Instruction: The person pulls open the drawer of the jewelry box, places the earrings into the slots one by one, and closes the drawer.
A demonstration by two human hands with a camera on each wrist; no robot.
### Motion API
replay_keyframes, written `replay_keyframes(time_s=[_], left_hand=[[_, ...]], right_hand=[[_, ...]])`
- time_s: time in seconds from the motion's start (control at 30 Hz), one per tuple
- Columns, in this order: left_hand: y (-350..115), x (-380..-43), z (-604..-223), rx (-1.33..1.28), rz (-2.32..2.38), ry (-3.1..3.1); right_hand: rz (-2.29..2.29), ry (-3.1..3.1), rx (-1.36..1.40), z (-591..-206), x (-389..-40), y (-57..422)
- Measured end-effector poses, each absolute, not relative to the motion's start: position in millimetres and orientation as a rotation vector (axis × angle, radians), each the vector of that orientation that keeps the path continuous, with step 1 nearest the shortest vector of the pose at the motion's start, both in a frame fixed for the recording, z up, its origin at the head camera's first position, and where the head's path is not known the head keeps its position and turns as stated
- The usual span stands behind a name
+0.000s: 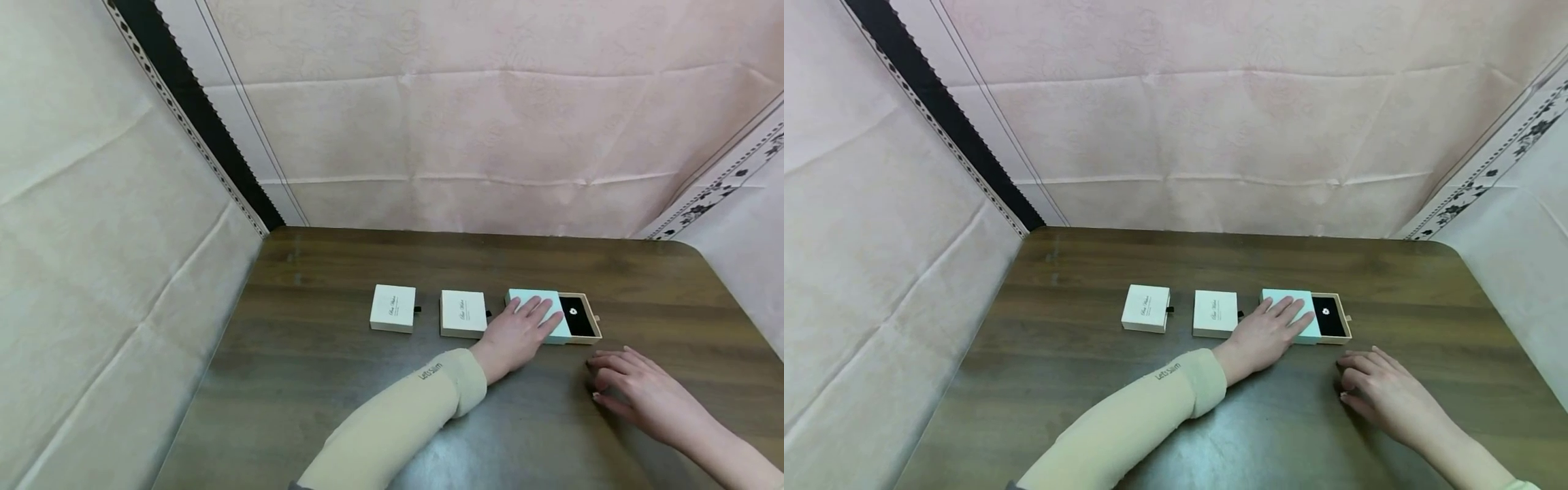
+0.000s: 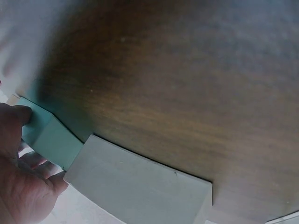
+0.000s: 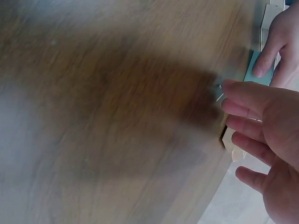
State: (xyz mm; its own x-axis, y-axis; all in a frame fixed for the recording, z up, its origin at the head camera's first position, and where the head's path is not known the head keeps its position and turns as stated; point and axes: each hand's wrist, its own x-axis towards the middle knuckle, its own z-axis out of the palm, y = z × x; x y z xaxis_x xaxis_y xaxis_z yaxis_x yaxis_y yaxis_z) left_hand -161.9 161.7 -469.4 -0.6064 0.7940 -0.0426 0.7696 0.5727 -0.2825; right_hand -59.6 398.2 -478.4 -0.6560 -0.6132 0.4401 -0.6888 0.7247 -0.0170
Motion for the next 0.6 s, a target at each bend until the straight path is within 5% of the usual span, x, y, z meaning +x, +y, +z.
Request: replay_keyframes(time_s=[0.6], left_hand=[[162.7,-162.2,-471.7,-1.338,0.407,-2.680]], right_hand=[[0.254,-2.498,1.025,-481.9,-62.2,399.6]])
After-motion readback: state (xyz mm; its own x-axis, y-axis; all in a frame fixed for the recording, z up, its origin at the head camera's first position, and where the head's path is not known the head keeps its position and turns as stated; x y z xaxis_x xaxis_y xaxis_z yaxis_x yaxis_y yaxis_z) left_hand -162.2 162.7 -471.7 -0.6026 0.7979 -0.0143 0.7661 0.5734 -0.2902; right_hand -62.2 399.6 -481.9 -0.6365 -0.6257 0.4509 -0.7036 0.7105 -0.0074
